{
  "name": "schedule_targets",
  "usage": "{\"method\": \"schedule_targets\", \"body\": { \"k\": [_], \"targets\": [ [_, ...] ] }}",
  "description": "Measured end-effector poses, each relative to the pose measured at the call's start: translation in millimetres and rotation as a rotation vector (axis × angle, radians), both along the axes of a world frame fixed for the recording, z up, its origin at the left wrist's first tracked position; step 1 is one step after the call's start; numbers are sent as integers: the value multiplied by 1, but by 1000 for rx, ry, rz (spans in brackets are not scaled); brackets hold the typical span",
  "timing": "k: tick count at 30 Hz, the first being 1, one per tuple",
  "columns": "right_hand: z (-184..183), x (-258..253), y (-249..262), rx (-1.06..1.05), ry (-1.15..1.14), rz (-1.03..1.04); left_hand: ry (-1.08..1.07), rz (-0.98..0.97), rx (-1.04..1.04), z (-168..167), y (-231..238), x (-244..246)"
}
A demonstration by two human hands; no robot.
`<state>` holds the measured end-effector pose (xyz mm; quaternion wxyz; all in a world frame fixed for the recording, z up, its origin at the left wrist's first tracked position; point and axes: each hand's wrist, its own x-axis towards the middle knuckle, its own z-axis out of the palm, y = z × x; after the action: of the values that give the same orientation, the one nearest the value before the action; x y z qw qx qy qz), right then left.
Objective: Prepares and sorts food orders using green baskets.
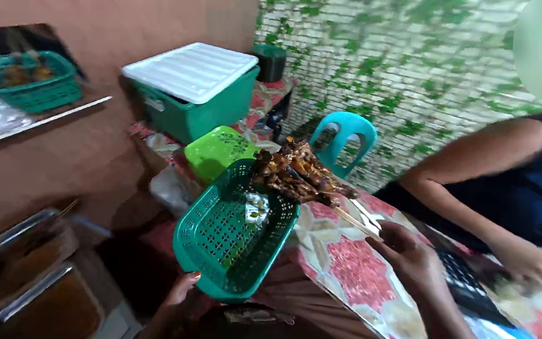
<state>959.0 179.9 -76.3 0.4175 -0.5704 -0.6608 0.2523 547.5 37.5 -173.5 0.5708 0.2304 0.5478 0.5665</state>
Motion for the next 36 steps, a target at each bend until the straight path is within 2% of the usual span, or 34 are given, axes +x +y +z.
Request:
{"method": "schedule_targets", "body": {
  "k": [2, 5, 8, 13, 16, 18, 21, 24, 28, 30, 33, 36],
  "targets": [
    [8, -39, 13, 13, -7, 127, -8, 143, 78, 5, -35, -16],
    [7, -107, 27, 5, -32, 361, -143, 250, 183, -1, -99, -35],
    [-6, -188, 23, -59, -66, 592, -121, 561, 133, -13, -171, -40],
    [-50, -312, -17, -194, -236, 907, -41, 1204, -1, -29, -306, -21],
    [-86, -380, -49, -402, -381, 992, 13, 1473, -74, -24, -365, -4],
    [-112, -421, -72, -494, -474, 1050, 24, 1606, -49, -20, -392, 4],
    [-157, -471, -109, -547, -585, 1122, 90, 1680, 43, -26, -421, 9],
    [-192, -511, -146, -648, -695, 1115, 219, 1633, 169, -39, -436, 3],
    [-227, -544, -190, -813, -671, 1039, 97, 1648, 133, -16, -419, -30],
    [-237, -557, -210, -890, -645, 1022, -1, 1637, 83, -5, -407, -52],
    [-243, -566, -241, -1007, -521, 1065, -47, 1581, 167, -13, -394, -78],
    [-239, -572, -262, -1072, -574, 1332, -61, 1563, 169, -11, -369, -100]
  ]
}}
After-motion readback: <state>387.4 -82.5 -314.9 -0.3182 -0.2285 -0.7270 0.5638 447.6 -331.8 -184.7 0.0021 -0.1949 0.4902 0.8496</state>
